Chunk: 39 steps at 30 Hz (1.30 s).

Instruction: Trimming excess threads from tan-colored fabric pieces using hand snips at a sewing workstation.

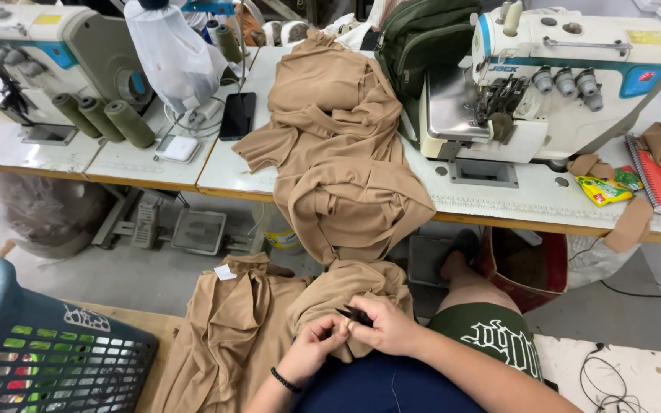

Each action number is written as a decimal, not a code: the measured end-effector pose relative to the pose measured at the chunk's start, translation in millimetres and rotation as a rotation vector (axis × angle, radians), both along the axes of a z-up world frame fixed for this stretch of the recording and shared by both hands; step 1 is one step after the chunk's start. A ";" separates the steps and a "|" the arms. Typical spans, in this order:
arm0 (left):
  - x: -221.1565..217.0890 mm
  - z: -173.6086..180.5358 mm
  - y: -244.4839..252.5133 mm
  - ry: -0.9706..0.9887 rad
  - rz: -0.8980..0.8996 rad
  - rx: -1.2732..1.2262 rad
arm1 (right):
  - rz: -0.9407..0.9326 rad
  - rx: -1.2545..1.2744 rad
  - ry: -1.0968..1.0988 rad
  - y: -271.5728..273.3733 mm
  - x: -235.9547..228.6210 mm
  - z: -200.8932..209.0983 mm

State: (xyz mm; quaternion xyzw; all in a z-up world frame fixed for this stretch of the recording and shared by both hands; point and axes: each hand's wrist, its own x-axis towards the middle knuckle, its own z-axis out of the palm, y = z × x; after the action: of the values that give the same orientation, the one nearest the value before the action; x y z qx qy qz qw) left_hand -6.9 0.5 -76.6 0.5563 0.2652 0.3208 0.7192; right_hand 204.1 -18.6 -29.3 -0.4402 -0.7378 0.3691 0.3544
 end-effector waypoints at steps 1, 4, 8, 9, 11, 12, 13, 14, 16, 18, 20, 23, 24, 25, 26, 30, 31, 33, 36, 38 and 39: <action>-1.0 -5.9 2.0 -0.002 0.002 -0.005 | 0.002 -0.005 -0.002 0.1 -0.3 -1.6; -1.5 -17.5 2.9 0.262 -0.037 0.096 | -0.123 -0.083 -0.083 -3.1 -2.9 1.2; 10.1 -38.6 -5.3 0.562 0.109 0.330 | -0.188 -0.280 0.056 3.7 -7.1 5.6; 14.7 -49.8 -5.8 0.522 0.109 0.285 | -0.220 -0.342 0.110 9.3 -7.2 1.6; 7.6 -38.3 7.0 0.424 0.136 0.249 | -0.223 -0.343 0.118 12.9 -6.7 6.2; 3.8 -33.5 10.7 0.329 0.152 0.199 | -0.232 -0.360 0.129 11.8 -6.5 7.3; 13.0 -39.9 13.0 0.327 0.150 0.203 | -0.235 -0.356 0.129 16.5 -4.6 0.7; 17.9 -47.3 7.4 0.337 0.138 0.228 | -0.232 -0.325 0.163 15.0 -6.1 -8.2; 19.0 -42.3 1.2 0.346 0.130 0.248 | -0.225 -0.298 0.195 11.3 -6.9 -13.0; 13.8 -14.1 5.1 0.415 0.216 0.262 | -0.234 -0.344 0.184 10.3 -3.0 -1.1; 28.0 -28.1 2.9 0.440 0.268 0.323 | -0.242 -0.310 0.190 18.6 -0.5 -10.1; 22.0 -8.0 -0.3 0.510 0.321 0.436 | -0.251 -0.293 0.184 13.3 0.6 -8.7; 18.1 7.4 4.5 0.546 0.313 0.505 | -0.263 -0.293 0.171 12.8 3.2 -3.1; 25.1 7.1 4.4 0.542 0.316 0.507 | -0.263 -0.289 0.168 18.2 5.7 -5.2; 30.3 5.4 -1.9 0.554 0.318 0.555 | -0.286 -0.293 0.161 17.8 6.4 -9.5; 16.5 30.4 -2.8 0.583 0.346 0.664 | -0.268 -0.331 0.201 6.5 4.7 -13.1; 24.0 25.7 -0.9 0.580 0.347 0.672 | -0.270 -0.322 0.201 15.0 9.5 -14.3; 34.2 10.5 -15.5 0.587 0.296 0.671 | -0.360 -0.318 0.155 14.3 14.2 -24.5; 20.3 29.8 -8.0 0.648 0.414 0.688 | -0.239 -0.304 0.204 3.5 5.4 4.7; 25.5 21.7 -7.9 0.610 0.383 0.666 | -0.257 -0.346 0.236 8.9 9.7 16.6; 28.3 16.1 -11.6 0.573 0.355 0.636 | -0.274 -0.395 0.264 9.1 11.9 21.3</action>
State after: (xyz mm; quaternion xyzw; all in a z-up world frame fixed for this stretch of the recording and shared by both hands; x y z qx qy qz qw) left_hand 21.4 -11.2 -60.5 0.7615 0.4327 0.3376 0.3448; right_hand 216.0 -9.5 -7.9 -0.5446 -0.5325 0.5088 0.4013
